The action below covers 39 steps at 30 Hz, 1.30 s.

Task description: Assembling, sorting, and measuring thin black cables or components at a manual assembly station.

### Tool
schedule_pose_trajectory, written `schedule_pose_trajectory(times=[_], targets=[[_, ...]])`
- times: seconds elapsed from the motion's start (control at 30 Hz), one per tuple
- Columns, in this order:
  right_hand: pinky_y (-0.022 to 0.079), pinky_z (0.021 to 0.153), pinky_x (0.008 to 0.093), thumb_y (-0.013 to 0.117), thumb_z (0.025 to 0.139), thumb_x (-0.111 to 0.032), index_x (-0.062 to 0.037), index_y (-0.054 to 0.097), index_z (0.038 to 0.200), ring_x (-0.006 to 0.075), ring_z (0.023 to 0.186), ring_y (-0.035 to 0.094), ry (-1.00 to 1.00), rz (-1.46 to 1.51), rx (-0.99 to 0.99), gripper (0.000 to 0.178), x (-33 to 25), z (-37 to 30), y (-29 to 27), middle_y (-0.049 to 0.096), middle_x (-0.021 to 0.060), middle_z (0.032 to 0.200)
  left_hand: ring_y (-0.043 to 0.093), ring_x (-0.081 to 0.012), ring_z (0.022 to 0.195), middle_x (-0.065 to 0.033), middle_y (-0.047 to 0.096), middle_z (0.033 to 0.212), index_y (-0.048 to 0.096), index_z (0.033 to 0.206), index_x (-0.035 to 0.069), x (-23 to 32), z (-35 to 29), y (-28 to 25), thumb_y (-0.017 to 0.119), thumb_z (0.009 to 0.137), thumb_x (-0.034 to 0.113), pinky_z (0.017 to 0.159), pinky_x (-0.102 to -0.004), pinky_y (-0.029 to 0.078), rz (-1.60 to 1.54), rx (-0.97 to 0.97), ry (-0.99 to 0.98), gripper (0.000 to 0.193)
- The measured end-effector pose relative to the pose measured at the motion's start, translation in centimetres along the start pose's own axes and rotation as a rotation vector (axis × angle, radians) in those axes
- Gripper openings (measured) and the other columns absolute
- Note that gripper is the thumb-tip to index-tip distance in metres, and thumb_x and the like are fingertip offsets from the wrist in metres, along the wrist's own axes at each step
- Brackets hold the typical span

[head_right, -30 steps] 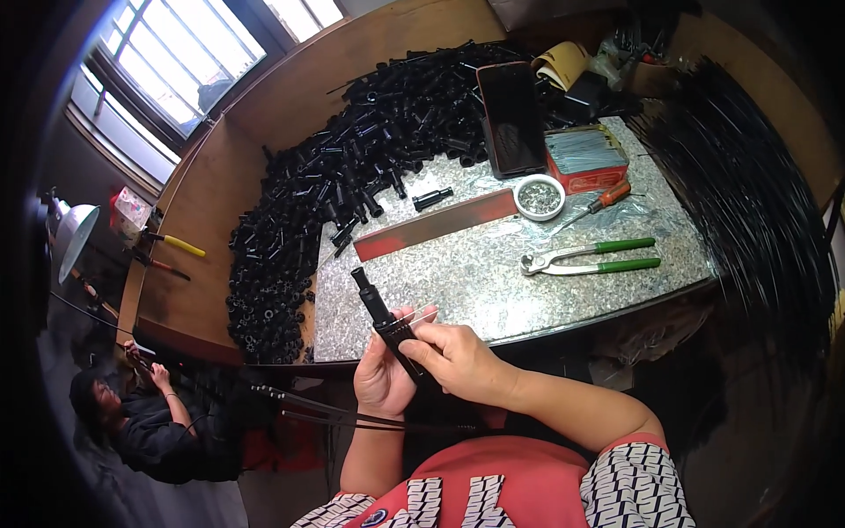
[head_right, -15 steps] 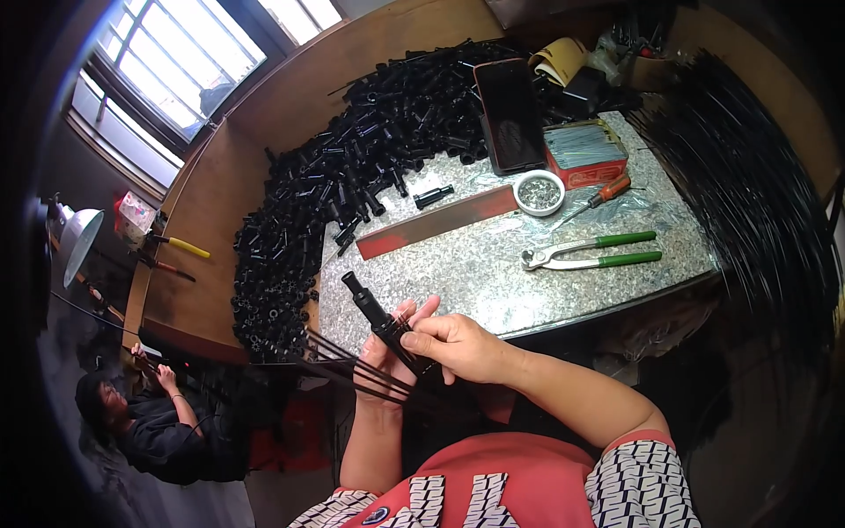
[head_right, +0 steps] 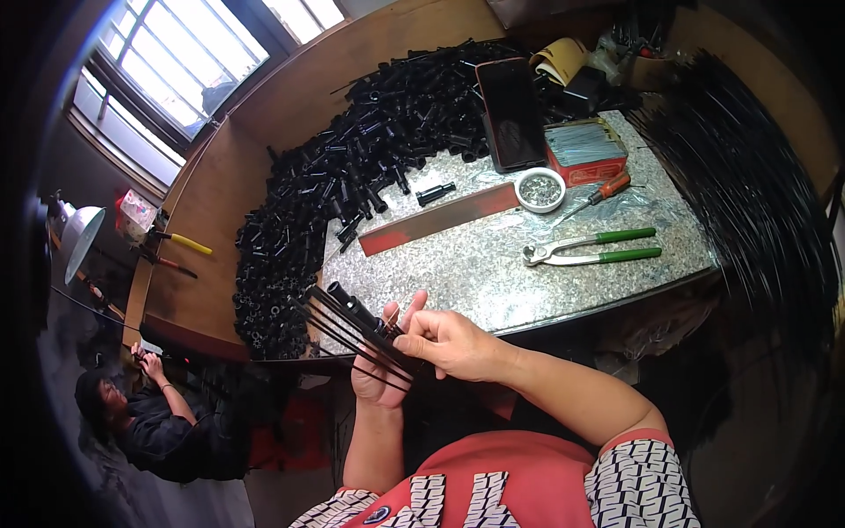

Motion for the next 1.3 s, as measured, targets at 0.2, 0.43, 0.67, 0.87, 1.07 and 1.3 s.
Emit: schedule_pose_trajectory(times=[0.2, 0.43, 0.67, 0.87, 1.07, 1.3], targets=[[0.039, 0.047, 0.0189, 0.055, 0.096, -0.029, -0.0084, 0.047, 0.079, 0.0052, 0.053, 0.048, 0.039, 0.000, -0.065, 0.028, -0.4, 0.2, 0.4, 0.049, -0.0019, 0.070, 0.023, -0.0305, 0.141, -0.0256, 0.022, 0.150, 0.044, 0.135, -0.001, 0.3, 0.0, 1.1, 0.060, 0.089, 0.039, 0.114, -0.0437, 0.023, -0.015, 0.040, -0.032, 0.064], [0.038, 0.051, 0.0265, 0.061, 0.092, -0.021, -0.0040, 0.052, 0.078, 0.0094, 0.056, 0.048, -0.266, -0.276, 0.185, 0.024, -1.8, 0.4, 2.5, 0.051, 0.0017, 0.066, 0.037, -0.0289, 0.132, -0.0197, 0.038, 0.139, 0.039, 0.133, -0.001, 2.1, -0.1, 1.3, 0.062, 0.089, 0.030, 0.109, -0.0406, 0.033, 0.070, 0.173, 0.138, 0.059], [0.039, 0.054, 0.0319, 0.066, 0.085, -0.011, -0.0002, 0.052, 0.076, 0.0197, 0.060, 0.049, -0.554, -0.486, 0.294, 0.020, -1.8, 3.0, 6.2, 0.051, 0.0103, 0.071, 0.055, -0.0172, 0.102, -0.0059, 0.056, 0.108, 0.055, 0.110, -0.003, 4.3, -2.6, 3.5, 0.052, 0.097, 0.031, 0.089, -0.0325, 0.045, 0.329, 0.516, 0.577, 0.036], [0.041, 0.055, 0.0304, 0.067, 0.084, -0.010, 0.0002, 0.052, 0.076, 0.0186, 0.060, 0.050, -0.484, -0.439, 0.209, 0.020, -0.8, 3.9, 7.6, 0.053, 0.0103, 0.073, 0.056, -0.0087, 0.081, 0.0004, 0.059, 0.092, 0.060, 0.106, -0.003, 6.8, -4.6, 4.7, 0.070, 0.086, 0.009, 0.076, -0.0220, 0.045, 0.880, 0.608, 0.580, 0.026], [0.041, 0.050, 0.0263, 0.069, 0.084, -0.015, -0.0007, 0.054, 0.078, 0.0105, 0.056, 0.053, -0.397, -0.434, 0.152, 0.021, -0.6, 4.0, 7.7, 0.056, 0.0057, 0.064, 0.058, -0.0074, 0.074, 0.0003, 0.063, 0.084, 0.062, 0.089, 0.003, 7.7, -5.1, 3.4, 0.075, 0.078, 0.001, 0.069, -0.0212, 0.047, 0.836, 0.677, 0.629, 0.017], [0.042, 0.042, 0.0224, 0.070, 0.086, -0.022, -0.0030, 0.057, 0.077, 0.0080, 0.049, 0.054, -0.035, -0.188, -0.028, 0.025, -1.2, 4.3, 6.7, 0.057, 0.0014, 0.063, 0.062, -0.0104, 0.078, -0.0043, 0.067, 0.088, 0.065, 0.100, -0.001, 8.2, -5.5, 2.6, 0.076, 0.078, 0.004, 0.072, -0.0231, 0.049, 0.766, 0.546, 0.531, 0.025]])
Point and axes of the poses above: each hand's wrist, its own z-axis towards the middle knuckle, its own y-axis out of the palm, x = y × z, the point moved 2 cm from there along z, towards the middle knuckle
